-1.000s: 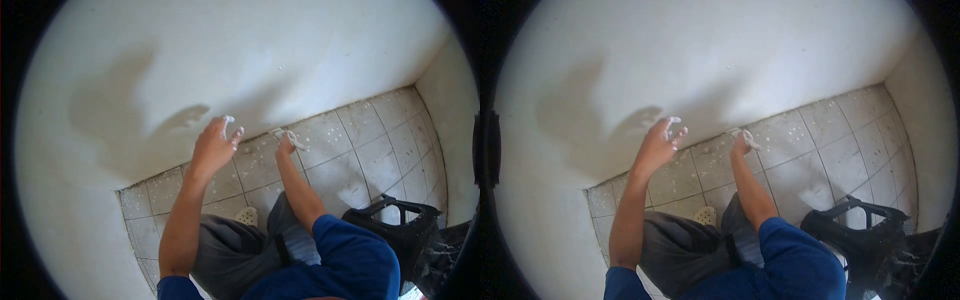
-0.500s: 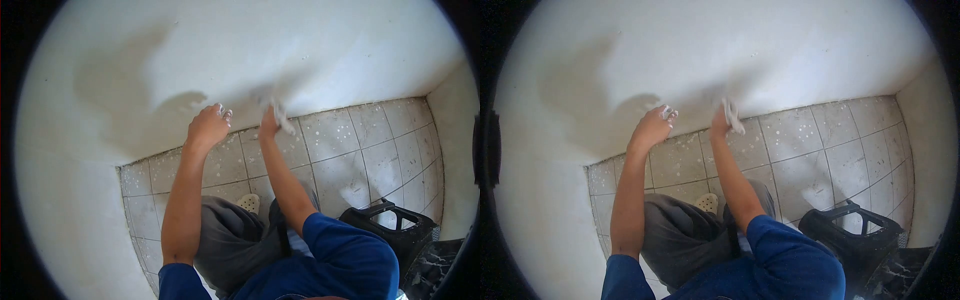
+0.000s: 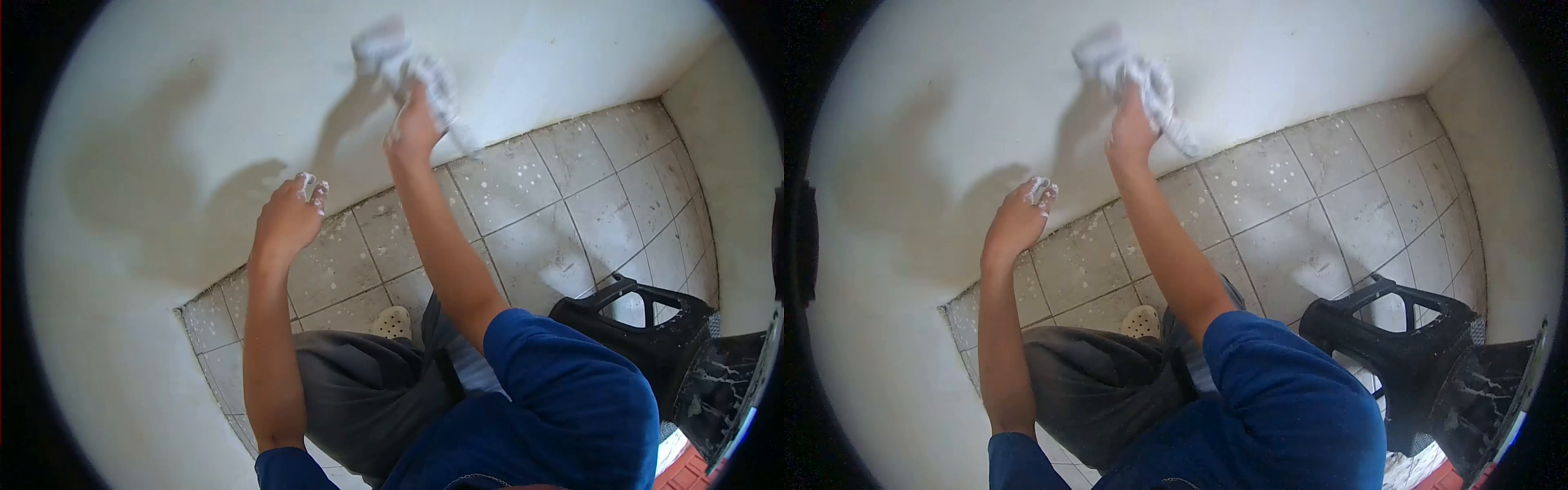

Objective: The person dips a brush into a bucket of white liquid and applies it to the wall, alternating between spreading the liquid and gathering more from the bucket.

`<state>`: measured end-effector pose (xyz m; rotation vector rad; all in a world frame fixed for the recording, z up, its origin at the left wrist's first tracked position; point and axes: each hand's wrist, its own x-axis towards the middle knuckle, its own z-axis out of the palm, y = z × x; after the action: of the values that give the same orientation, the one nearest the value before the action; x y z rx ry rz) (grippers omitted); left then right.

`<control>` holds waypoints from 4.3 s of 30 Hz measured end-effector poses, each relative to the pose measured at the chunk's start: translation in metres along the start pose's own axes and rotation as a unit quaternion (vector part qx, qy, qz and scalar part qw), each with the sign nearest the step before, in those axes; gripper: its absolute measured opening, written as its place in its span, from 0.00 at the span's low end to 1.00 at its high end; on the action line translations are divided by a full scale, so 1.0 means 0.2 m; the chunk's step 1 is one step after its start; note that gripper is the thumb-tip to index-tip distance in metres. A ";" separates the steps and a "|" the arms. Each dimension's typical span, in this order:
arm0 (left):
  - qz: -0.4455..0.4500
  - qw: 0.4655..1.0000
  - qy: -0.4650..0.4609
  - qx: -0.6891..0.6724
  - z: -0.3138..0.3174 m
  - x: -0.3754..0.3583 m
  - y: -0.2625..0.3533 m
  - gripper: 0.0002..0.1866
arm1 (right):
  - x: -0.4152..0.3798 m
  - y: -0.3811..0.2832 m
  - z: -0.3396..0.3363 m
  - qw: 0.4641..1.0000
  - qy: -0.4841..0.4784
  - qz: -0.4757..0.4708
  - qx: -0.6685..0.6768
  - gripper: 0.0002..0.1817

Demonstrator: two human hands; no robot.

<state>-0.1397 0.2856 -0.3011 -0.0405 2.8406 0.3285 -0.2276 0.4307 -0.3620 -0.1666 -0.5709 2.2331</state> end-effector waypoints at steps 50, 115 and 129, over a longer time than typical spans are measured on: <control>0.230 0.966 -0.114 0.013 0.52 0.09 0.41 0.18 | 0.10 -0.34 -0.79 0.941 0.188 0.082 -0.269 0.14; 0.188 0.932 -0.239 -0.198 0.97 -0.11 -0.13 0.23 | 0.06 -0.58 -1.03 0.941 0.209 0.170 -0.204 0.19; 0.244 0.908 -0.227 -0.256 1.24 0.34 -0.44 0.23 | 0.48 0.42 -1.26 0.952 0.216 0.089 -0.198 0.22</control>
<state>-0.1329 0.2559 -0.5714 0.5696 2.1960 1.0311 -0.2737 0.5416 -0.6180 -0.9196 -0.7745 2.1288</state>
